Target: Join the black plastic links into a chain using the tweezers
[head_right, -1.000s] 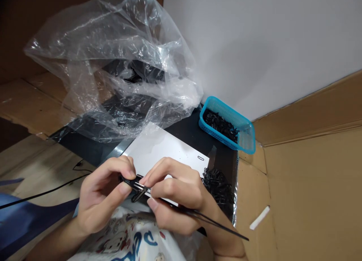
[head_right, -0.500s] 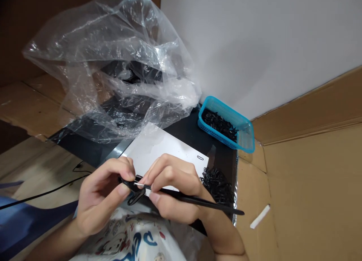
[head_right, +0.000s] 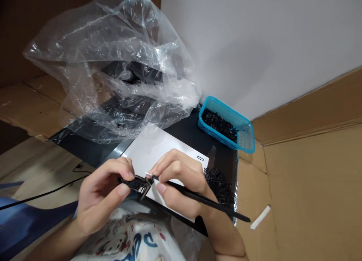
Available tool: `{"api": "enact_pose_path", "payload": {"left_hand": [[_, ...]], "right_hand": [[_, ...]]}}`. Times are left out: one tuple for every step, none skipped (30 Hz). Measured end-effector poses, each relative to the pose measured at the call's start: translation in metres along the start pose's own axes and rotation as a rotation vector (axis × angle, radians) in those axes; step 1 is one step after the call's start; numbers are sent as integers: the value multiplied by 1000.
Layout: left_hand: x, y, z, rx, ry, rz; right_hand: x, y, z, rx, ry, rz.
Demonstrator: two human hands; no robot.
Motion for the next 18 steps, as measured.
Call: {"api": "enact_pose_path", "payload": {"left_hand": [[-3,-1,-1,-3,17,14],[-6,-3,-3,-10,34,26],[-10,-5,-5,-19,48,41],[-14,-8,-8,-30,56,57],[-18,-11,-11,-42,55,71],[-23,-15,-14,-52,45,87],[-27,-18,-18,-64,34,102],[-31,-21,-20,-76,27,115],[-35,-24,-23,-93,27,127],[-37,-26,-25,-109,36,135],[-39,-28,-26,-122,47,142],[-41,-28,-27,-131,56,144],[-41,-28,-27,-140,63,145],[-41,-27,-27,-147,72,142],[-41,-25,-26,-154,84,137],[-40,-23,-25,-160,100,129],[-38,-21,-24,-166,117,116],[-36,-18,-23,-170,132,98]], "right_hand": [[-1,3,6,3,-54,-26],[-2,6,14,2,-123,-48],[-1,10,25,17,-199,-80],[0,13,39,46,-293,-100],[1,16,55,94,-400,-102],[4,18,71,133,-475,-130],[10,19,89,213,-547,-212],[15,18,103,261,-618,-282],[20,17,114,300,-666,-340],[22,16,122,324,-698,-390],[23,15,126,334,-716,-413],[21,14,127,343,-717,-418],[18,13,126,351,-698,-414],[13,13,124,364,-662,-388],[7,13,120,384,-604,-339],[0,13,115,400,-518,-262],[-7,13,109,410,-407,-169],[-12,12,103,414,-289,-67]]}}
Point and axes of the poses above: each hand's wrist, its own y-axis towards the middle knuckle, its own x-axis out of the palm, z = x × y, the point moved 6 cm from there along y, towards the middle knuckle, and after that the axes turned 12 degrees about -z, right-handed, at the moved point
